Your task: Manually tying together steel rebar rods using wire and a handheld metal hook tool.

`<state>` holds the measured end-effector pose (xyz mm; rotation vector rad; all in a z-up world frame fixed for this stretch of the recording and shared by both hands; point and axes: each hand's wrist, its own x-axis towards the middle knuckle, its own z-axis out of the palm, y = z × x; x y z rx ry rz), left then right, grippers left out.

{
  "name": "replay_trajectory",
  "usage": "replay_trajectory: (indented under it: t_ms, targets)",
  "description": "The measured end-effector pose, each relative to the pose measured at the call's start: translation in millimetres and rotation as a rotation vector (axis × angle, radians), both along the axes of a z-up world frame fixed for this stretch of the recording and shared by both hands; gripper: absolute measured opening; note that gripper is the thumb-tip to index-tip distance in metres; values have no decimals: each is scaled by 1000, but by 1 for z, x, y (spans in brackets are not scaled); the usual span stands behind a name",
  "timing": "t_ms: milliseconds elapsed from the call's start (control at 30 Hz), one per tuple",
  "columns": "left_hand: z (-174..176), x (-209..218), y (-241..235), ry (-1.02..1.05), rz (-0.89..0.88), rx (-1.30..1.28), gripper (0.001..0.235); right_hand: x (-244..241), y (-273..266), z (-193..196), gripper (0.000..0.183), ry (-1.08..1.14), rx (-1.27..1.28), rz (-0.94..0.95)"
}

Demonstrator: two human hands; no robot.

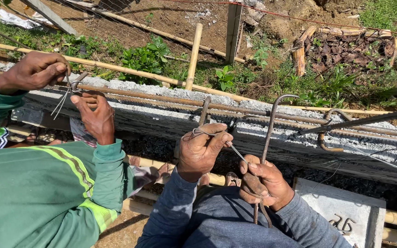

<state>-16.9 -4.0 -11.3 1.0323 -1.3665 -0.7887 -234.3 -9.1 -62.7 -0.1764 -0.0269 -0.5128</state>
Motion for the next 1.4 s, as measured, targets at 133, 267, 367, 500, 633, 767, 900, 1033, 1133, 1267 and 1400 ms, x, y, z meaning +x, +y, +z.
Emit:
replay_trajectory:
  t_ms: [133,267,367,500,633,767,900,1033,1133,1267,1400]
  targets:
    - [12,-8,-5,-288,189,-249,21,3,15,46,24,127,82,-35]
    - [24,-8,-1,-625,309,-359,36,-1,10,72,31,709,-243,-77]
    - [33,0,1,-628,263,-292,43,-3,0,56,34,776,-357,-101]
    - [50,29,4,-383,-33,-3,48,-10,-17,36,38,956,-672,-177]
    - [65,41,-4,-199,-181,295,47,-2,-26,33,32,1010,-784,-267]
    - [85,47,-27,-123,-155,432,38,19,-39,52,29,1051,-1217,-457]
    - [99,60,-58,-201,-27,344,27,37,-49,64,33,1093,-1313,-660]
    - [89,90,-99,-128,79,199,24,38,-54,56,35,1307,-1226,-648]
    - [74,97,-119,-141,129,185,21,32,-50,37,33,1232,-1365,-766]
    - [61,93,-132,-263,130,254,19,30,-51,22,35,1331,-1380,-796]
    - [56,106,-149,-163,250,261,18,29,-51,21,38,1284,-1344,-700]
